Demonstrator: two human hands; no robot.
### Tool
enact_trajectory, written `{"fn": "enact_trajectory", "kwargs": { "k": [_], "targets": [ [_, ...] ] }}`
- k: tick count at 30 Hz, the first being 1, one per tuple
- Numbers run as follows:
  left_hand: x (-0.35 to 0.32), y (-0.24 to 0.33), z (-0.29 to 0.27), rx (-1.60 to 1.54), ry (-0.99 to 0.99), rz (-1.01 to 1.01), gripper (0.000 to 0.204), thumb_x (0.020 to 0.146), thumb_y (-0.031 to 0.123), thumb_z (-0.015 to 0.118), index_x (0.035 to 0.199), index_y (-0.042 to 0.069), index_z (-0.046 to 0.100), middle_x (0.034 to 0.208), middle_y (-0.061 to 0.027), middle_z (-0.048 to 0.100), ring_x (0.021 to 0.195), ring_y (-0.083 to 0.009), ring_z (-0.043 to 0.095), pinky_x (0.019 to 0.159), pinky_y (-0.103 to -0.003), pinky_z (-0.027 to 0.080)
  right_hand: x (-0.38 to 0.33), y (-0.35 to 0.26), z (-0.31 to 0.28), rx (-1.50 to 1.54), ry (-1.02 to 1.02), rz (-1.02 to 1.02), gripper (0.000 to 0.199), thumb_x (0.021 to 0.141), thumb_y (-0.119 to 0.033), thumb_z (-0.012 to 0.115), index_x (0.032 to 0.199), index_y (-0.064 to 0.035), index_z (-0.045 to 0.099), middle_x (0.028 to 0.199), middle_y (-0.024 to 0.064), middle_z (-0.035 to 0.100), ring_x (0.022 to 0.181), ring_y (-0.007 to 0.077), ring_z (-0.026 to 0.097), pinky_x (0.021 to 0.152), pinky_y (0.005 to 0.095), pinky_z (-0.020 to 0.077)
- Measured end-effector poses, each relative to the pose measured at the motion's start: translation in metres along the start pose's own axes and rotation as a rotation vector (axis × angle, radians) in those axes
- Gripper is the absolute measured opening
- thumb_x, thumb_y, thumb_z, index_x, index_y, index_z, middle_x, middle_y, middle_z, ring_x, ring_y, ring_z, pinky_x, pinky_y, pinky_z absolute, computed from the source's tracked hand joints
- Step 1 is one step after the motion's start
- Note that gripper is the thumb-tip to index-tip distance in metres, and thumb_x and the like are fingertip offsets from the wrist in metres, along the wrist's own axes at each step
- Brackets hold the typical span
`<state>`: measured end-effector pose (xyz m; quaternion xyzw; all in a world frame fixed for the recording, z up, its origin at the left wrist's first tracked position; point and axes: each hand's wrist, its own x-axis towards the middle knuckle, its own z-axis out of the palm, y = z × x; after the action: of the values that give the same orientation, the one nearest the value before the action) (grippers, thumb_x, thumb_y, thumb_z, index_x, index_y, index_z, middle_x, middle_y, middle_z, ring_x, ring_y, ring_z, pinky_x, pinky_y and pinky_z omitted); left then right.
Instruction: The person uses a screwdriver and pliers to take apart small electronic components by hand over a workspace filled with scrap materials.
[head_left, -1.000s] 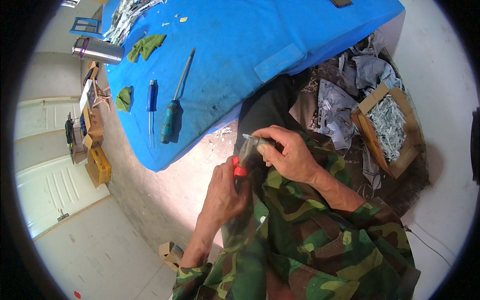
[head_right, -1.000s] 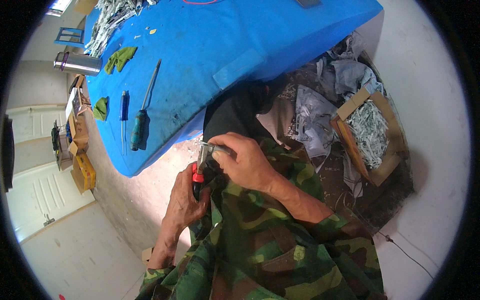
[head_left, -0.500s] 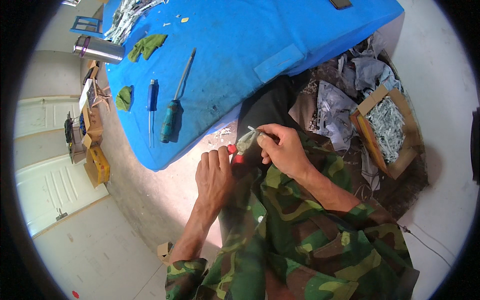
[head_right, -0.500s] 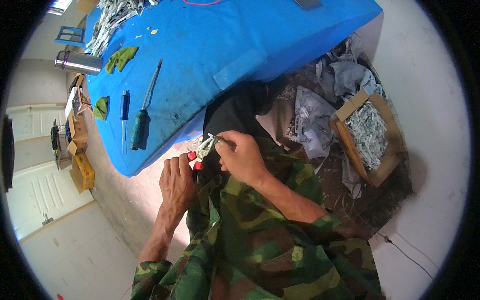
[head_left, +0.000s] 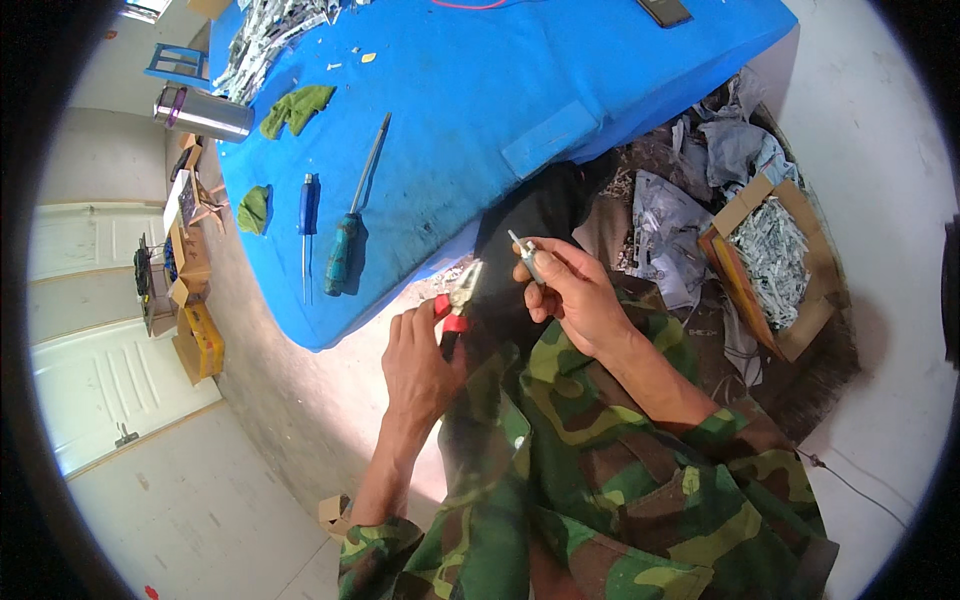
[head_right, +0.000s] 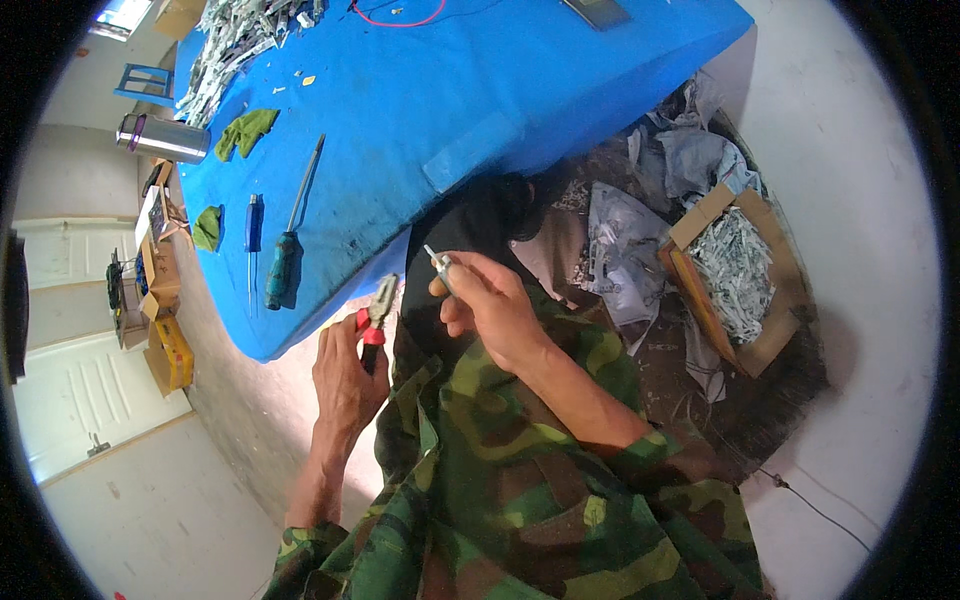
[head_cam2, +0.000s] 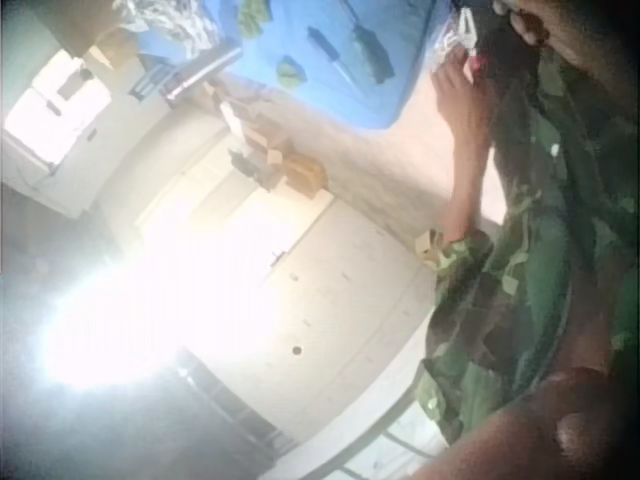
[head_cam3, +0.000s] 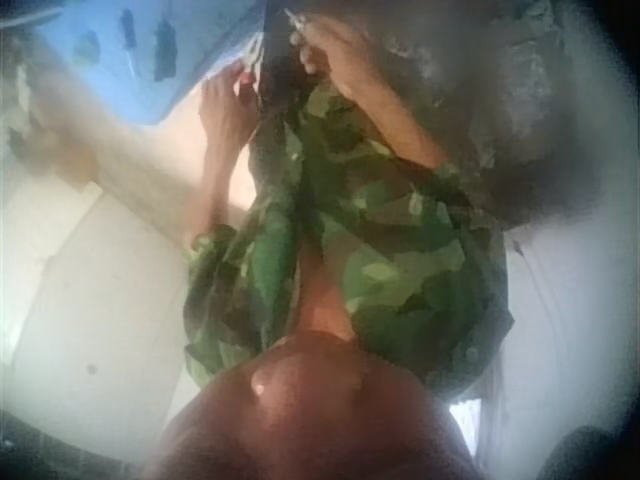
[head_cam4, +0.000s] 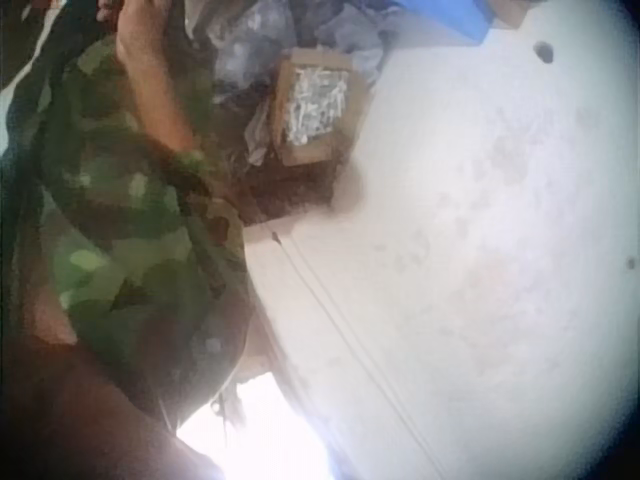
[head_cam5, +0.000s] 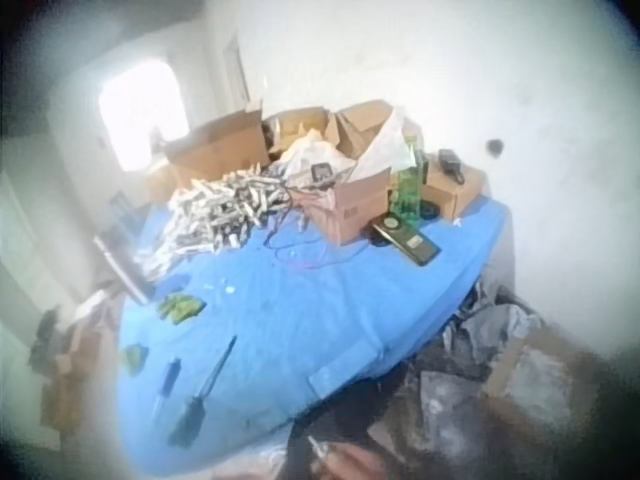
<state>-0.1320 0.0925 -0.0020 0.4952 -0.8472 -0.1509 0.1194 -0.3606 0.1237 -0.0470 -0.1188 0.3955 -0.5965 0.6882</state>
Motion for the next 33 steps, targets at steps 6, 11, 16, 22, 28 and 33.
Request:
{"fn": "enact_trajectory", "kwargs": {
  "k": [6, 11, 16, 22, 28, 33],
  "targets": [
    [-0.034, -0.013, 0.004, -0.311, -0.116, -0.326, 0.040, 0.102, 0.015, 0.063, 0.138, -0.003, 0.057, 0.107, -0.0154, 0.067, 0.091, -0.0243, 0.065, 0.084, -0.038, 0.054, -0.009, -0.004, 0.001, -0.202, -0.086, -0.112, 0.035, 0.110, -0.020, 0.058, 0.138, 0.0006, 0.060, 0.108, 0.0061, 0.070, 0.081, 0.0083, 0.064, 0.065, 0.0237, 0.0539],
    [-0.051, -0.024, 0.005, -0.336, -0.219, -0.423, 0.050, 0.104, 0.025, 0.062, 0.145, -0.002, 0.056, 0.110, -0.0143, 0.068, 0.095, -0.0223, 0.066, 0.088, -0.036, 0.054, -0.016, -0.010, 0.011, -0.424, -0.068, -0.238, 0.034, 0.104, -0.014, 0.065, 0.135, -0.0004, 0.064, 0.114, 0.0055, 0.072, 0.093, 0.0099, 0.068, 0.075, 0.0253, 0.0562],
    [-0.053, -0.028, 0.006, -0.288, -0.294, -0.442, 0.059, 0.101, 0.025, 0.064, 0.151, -0.003, 0.050, 0.101, -0.0245, 0.068, 0.086, -0.0389, 0.069, 0.080, -0.048, 0.054, -0.021, -0.011, 0.021, -0.664, 0.015, -0.463, 0.034, 0.096, -0.004, 0.073, 0.129, 0.0012, 0.066, 0.114, 0.0090, 0.074, 0.100, 0.0162, 0.072, 0.087, 0.0303, 0.0574],
    [-0.048, -0.029, 0.004, -0.143, -0.344, -0.391, 0.061, 0.100, 0.021, 0.063, 0.151, -0.009, 0.048, 0.106, -0.0260, 0.070, 0.093, -0.0394, 0.068, 0.085, -0.049, 0.053, -0.018, -0.010, 0.024, -0.779, 0.030, -0.601, 0.037, 0.089, 0.000, 0.078, 0.125, 0.0008, 0.067, 0.109, 0.0129, 0.073, 0.099, 0.0192, 0.073, 0.085, 0.0308, 0.0571],
    [-0.052, -0.039, 0.007, -0.077, -0.232, -0.272, 0.059, 0.099, 0.021, 0.063, 0.148, -0.010, 0.051, 0.099, -0.0218, 0.068, 0.090, -0.0366, 0.066, 0.084, -0.047, 0.052, -0.018, -0.010, 0.028, -0.790, 0.022, -0.590, 0.038, 0.088, 0.001, 0.079, 0.123, 0.0006, 0.067, 0.106, 0.0129, 0.072, 0.097, 0.0203, 0.074, 0.082, 0.0324, 0.0575],
    [-0.048, -0.036, 0.004, -0.085, -0.247, -0.327, 0.056, 0.099, 0.023, 0.065, 0.144, -0.009, 0.054, 0.105, -0.0213, 0.071, 0.095, -0.0367, 0.067, 0.083, -0.047, 0.053, -0.015, -0.007, 0.027, -0.810, 0.037, -0.577, 0.038, 0.087, 0.000, 0.080, 0.122, 0.0005, 0.067, 0.105, 0.0125, 0.073, 0.095, 0.0207, 0.074, 0.081, 0.0327, 0.0579]
  ]
}}
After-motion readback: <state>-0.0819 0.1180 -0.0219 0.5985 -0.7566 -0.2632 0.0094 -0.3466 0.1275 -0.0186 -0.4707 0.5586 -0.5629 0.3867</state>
